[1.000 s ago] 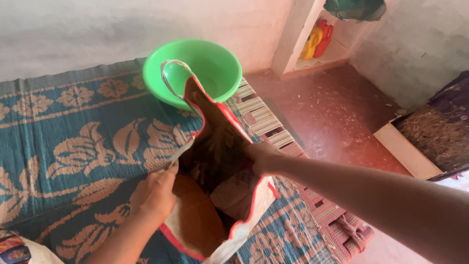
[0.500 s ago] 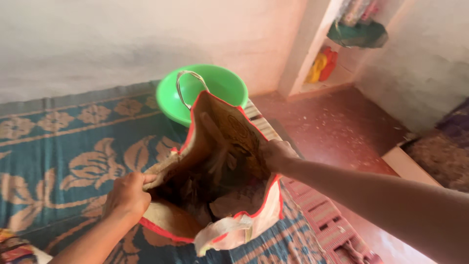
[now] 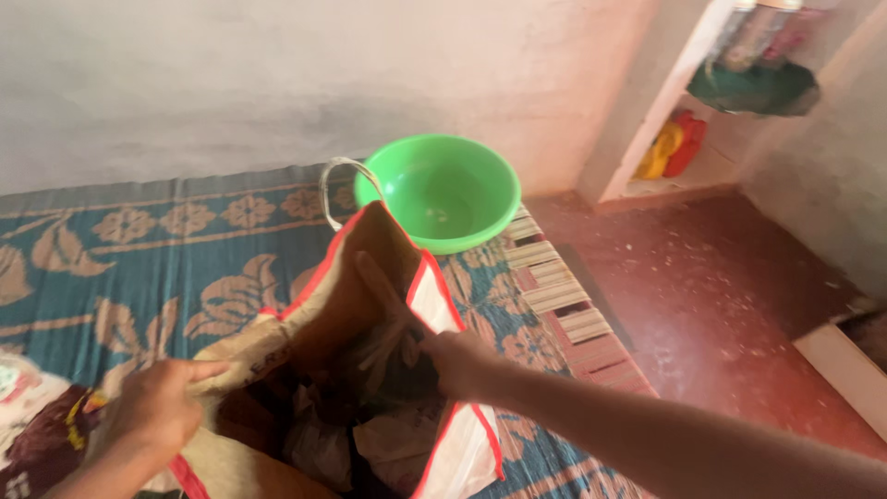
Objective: The person carries a pink patterned bag into a room and places it on a wooden table. They then unpack several smaller plastic bags from a large woven tote bag, placing them on the floor.
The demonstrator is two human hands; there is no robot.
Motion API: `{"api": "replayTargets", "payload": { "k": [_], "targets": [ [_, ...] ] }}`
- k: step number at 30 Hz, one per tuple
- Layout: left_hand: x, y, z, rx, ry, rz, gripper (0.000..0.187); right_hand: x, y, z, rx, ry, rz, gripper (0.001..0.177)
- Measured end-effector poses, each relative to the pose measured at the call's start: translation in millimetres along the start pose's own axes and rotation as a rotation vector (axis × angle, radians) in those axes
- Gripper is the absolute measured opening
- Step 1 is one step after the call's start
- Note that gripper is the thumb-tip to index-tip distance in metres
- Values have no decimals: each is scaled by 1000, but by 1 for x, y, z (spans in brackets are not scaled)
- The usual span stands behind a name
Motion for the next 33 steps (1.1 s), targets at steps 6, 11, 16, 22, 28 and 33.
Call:
{"api": "replayTargets", "payload": {
  "k": [6,11,16,22,28,33],
  "targets": [
    [-47,34,-7,-231,-140,-305,69,31,21,20,78,-95,-66,41],
    [-79,48,0,-42,-160,-273,61,49,59,49,146,8,-301,43],
    [-105,60,-31,-263,-691,-578,53,117,101,98,-201,-13,-9,44],
    [-117,54,-74,-201,-80,-615,47,232,148,141,-334,-372,525,44],
    [-125,49,-54,-234,433,-704,43,250,159,142,-243,-345,613,38],
    [-124,60,-15,-273,-352,-620,32,174,134,140,-128,-395,410,44]
  ]
}}
Point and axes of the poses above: each hand's wrist, its own y-axis away from the middle knuckle, its own z-axis out of the back of the hand, x = y × z, the point moved 6 cm from there along -y, towards the middle knuckle, and after that the axes turned 14 degrees about -z, right-handed, at the moved point
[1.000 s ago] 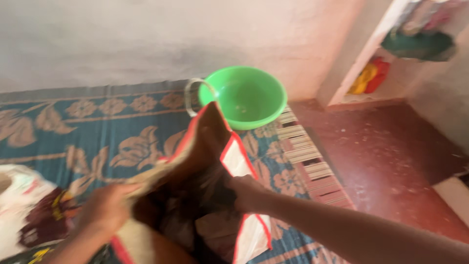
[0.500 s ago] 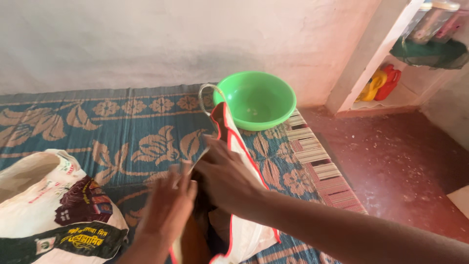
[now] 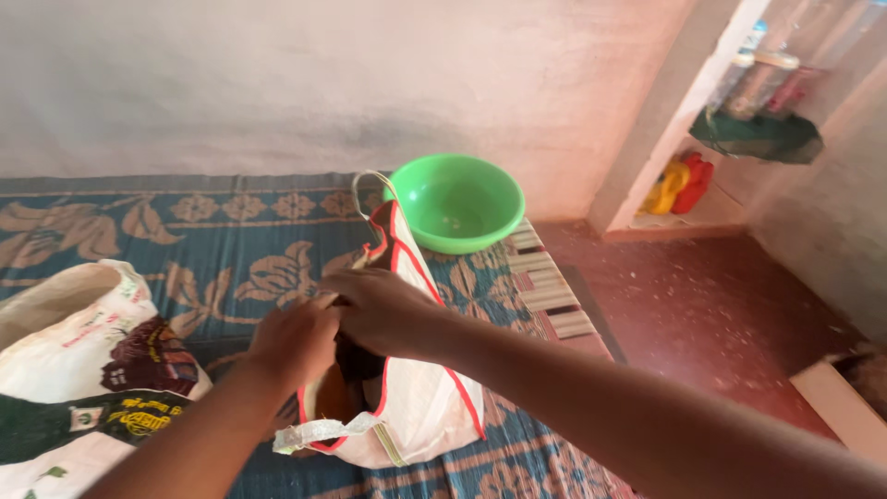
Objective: The person carries a pink patterned bag into a room and places it on a wooden table. They then unpack several smaller plastic bags from a large woven tote bag, placing them on the floor.
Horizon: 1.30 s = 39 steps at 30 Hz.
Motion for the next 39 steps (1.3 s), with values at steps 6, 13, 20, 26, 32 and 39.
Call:
{"api": "replayTargets", "payload": {
  "k": [6,13,20,26,32,39],
  "targets": [
    [-32,15,-13,152,277,483,57,-62,32,-26,-21,87,-34,75],
    [-84,8,-9,125,84,405,48,-108,37,-40,136,217,5,96],
    [-128,34,-42,99,585,703,64,-111,42,-50,91,540,389,73],
    [-115,88,-72,178,336,872,20,-116,21,-73,72,871,560,12],
    [-144,83,-88,219,174,776,15,-153,39,-70,308,719,389,8],
    [-175,67,-89,466,66,746,9,-187,69,-65,289,610,185,21]
  ]
}}
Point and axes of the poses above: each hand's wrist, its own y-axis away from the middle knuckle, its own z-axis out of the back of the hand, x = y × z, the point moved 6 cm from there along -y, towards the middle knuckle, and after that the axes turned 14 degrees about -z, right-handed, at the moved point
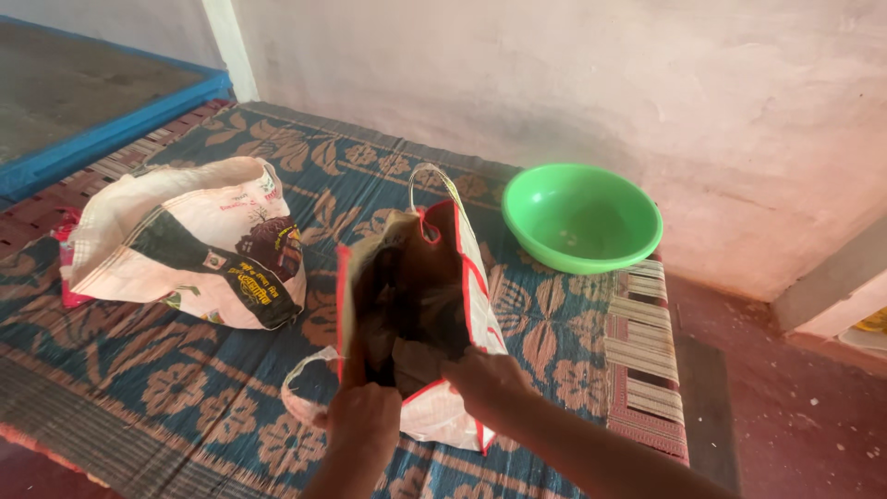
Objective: The person carries a pink patterned bag into a room and places it on a wooden table. They then unpack several smaller plastic bags from a large woven tote bag, placing them on the floor.
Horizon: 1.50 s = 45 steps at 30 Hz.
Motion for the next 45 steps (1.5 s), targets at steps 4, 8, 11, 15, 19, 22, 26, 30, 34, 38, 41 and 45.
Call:
{"api": "replayTargets", "payload": {
  "k": [4,8,11,15,19,22,26,30,34,38,41,45],
  "targets": [
    [-8,22,4,29,-116,-41,12,7,9,-11,-12,-7,38,26],
    [-32,37,16,-24,-34,-137,11,-15,35,-10,66,38,-14,15],
    [-47,49,23,-57,44,-194,13,-20,49,-6,105,31,-18,16],
    [-43,65,28,-8,124,-209,40,-23,70,10,194,-52,-57,31],
    [-19,67,64,-336,-103,-383,32,-26,66,40,242,-156,-26,38],
    [7,82,108,-701,-111,-313,22,-19,63,84,1,-140,282,48],
    [33,72,117,-432,-130,59,47,-6,56,92,-88,11,364,64],
    [71,48,78,-313,334,260,67,15,45,89,-295,156,533,64],
    [90,27,33,-545,511,68,70,31,22,74,-272,223,552,51],
    [99,28,27,-627,386,86,66,36,3,63,-116,387,504,35],
    [106,29,44,-582,425,201,45,23,-10,58,-113,408,466,18],
    [107,18,51,-600,531,252,23,-7,-11,49,-243,193,359,15]
  ]
}}
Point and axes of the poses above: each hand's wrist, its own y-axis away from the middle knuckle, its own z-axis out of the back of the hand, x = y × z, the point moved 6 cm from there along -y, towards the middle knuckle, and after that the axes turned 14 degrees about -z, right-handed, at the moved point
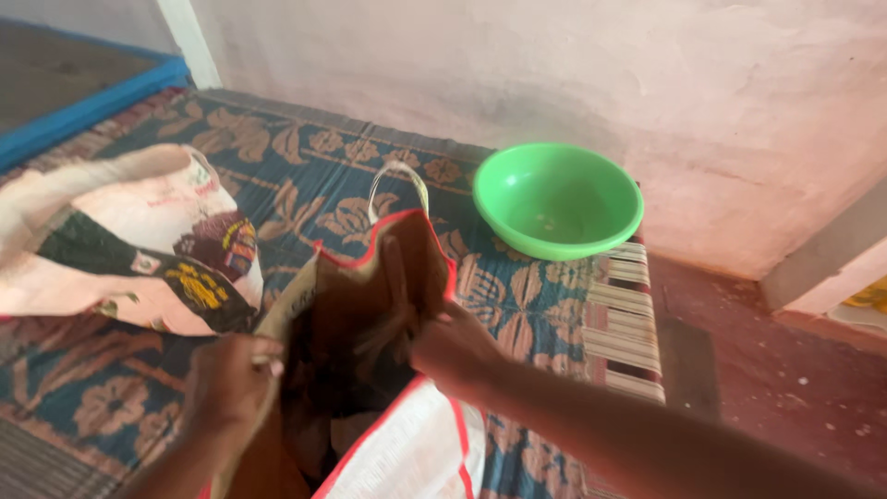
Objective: The person carries a pink patterned bag into a room and places it on a wooden table. They then unpack several smaller plastic bags from a large woven tote bag, placing them on the floor.
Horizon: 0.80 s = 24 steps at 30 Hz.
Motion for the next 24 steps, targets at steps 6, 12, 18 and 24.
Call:
{"api": "replayTargets", "payload": {
  "k": [6,12,18,24],
  "targets": [
    [38,-10,-11,-178,-96,21,8,-36,41,-4,-70,-253,-346,11],
    [16,-13,22,-149,-116,125,19,-88,55,0,-149,-146,-476,12],
    [-154,-16,69,-266,-311,-53,21,-180,103,37,-374,-260,-575,8],
    [-359,-10,63,-330,-293,-231,14,-258,200,130,-594,-256,-389,4]
  ]
}}
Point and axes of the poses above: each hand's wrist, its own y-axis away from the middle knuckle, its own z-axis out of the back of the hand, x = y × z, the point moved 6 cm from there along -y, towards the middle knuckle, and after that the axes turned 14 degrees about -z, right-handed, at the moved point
